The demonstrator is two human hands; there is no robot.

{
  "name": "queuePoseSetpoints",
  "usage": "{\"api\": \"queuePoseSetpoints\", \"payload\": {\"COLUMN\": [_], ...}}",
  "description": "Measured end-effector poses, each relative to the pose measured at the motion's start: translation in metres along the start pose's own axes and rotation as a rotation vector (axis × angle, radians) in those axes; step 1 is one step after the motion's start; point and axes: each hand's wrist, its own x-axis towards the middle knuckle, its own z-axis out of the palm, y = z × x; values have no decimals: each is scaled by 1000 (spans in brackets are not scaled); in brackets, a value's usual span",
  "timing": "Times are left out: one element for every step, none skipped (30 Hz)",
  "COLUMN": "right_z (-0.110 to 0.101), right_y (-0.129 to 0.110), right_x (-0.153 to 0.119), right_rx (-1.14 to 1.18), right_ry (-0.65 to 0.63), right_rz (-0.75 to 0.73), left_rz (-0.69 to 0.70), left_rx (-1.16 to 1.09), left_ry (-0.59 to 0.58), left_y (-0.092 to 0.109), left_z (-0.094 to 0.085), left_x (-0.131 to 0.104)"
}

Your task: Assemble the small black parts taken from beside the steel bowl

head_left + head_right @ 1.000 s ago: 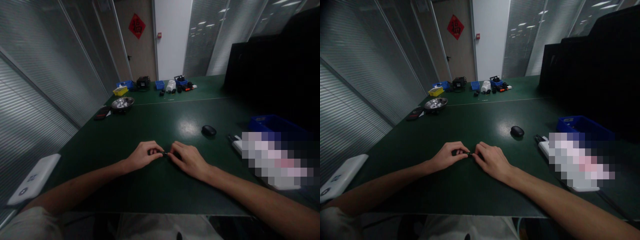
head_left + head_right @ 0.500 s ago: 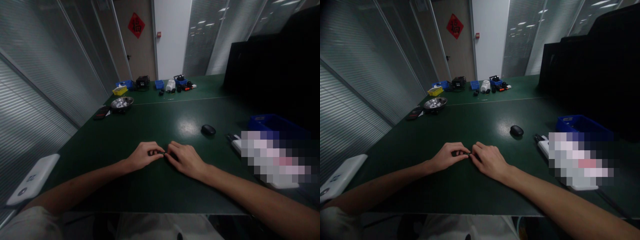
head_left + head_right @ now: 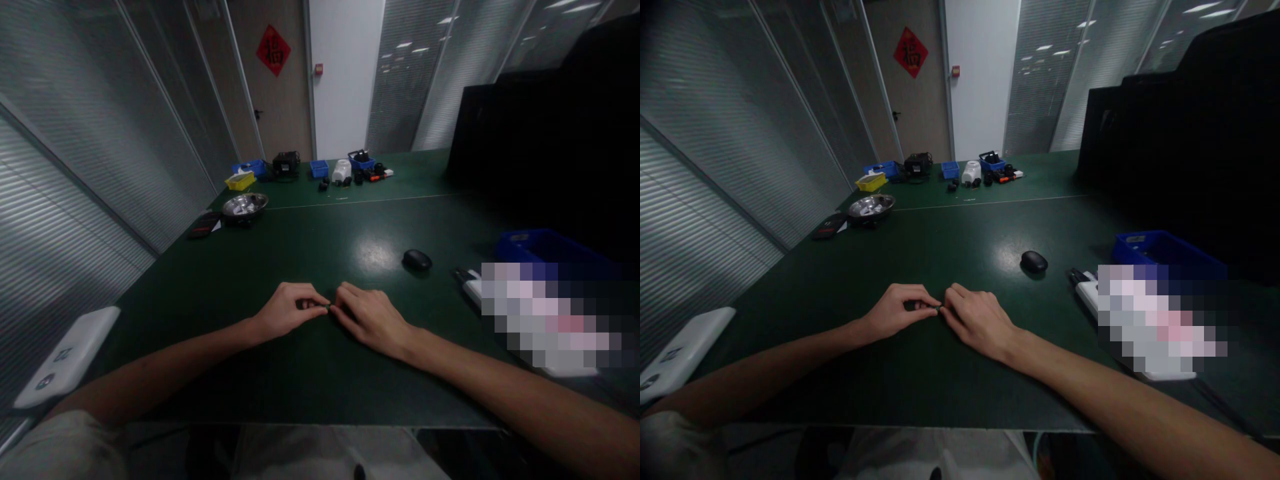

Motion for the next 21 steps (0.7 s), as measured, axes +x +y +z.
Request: {"api": "queuePoseSetpoints", "payload": {"right_z": [0,0,0,0,-1,-1,-1,-1,-2,-2,-3,-3,-4,-4,-4,-4,-5,-5,-4,-4,-4], "right_y": [0,0,0,0,-1,-1,-1,-1,-1,-2,-2,-2,-2,-1,-1,-1,-1,-1,0,0,0], "right_x": [0,0,0,0,0,0,-1,-1,-1,-1,-1,-2,-2,-2,-2,-3,-3,-3,-3,-3,-3], "right_rx": [1,1,0,-1,-3,-4,-4,-4,-3,1,5,11,18,27,36,45,52,57,60,63,68], "right_ry": [3,6,8,11,11,10,8,7,7,6,6,7,6,4,3,3,6,11,15,18,19], "right_rz": [0,1,3,6,12,17,22,26,28,29,30,32,35,39,44,48,51,53,54,55,57], "left_rz": [-7,-17,-26,-33,-36,-39,-43,-51,-64,-80,-97,-112,-121,-124,-120,-107,-87,-63,-39,-19,-7], "left_rx": [-5,-14,-29,-49,-74,-99,-124,-142,-153,-153,-142,-123,-100,-75,-49,-22,7,35,62,83,98], "left_ry": [2,4,4,1,-2,-4,-5,-3,5,17,33,51,67,78,80,74,65,53,42,34,29], "left_y": [1,2,3,4,4,4,3,1,0,-2,-4,-6,-7,-8,-9,-10,-11,-12,-13,-14,-15], "left_z": [0,0,0,-1,-1,-2,-2,-3,-4,-4,-5,-6,-7,-7,-8,-8,-8,-8,-8,-7,-7], "left_x": [0,0,0,1,1,1,2,2,2,3,3,3,4,5,6,8,9,11,12,13,13]}}
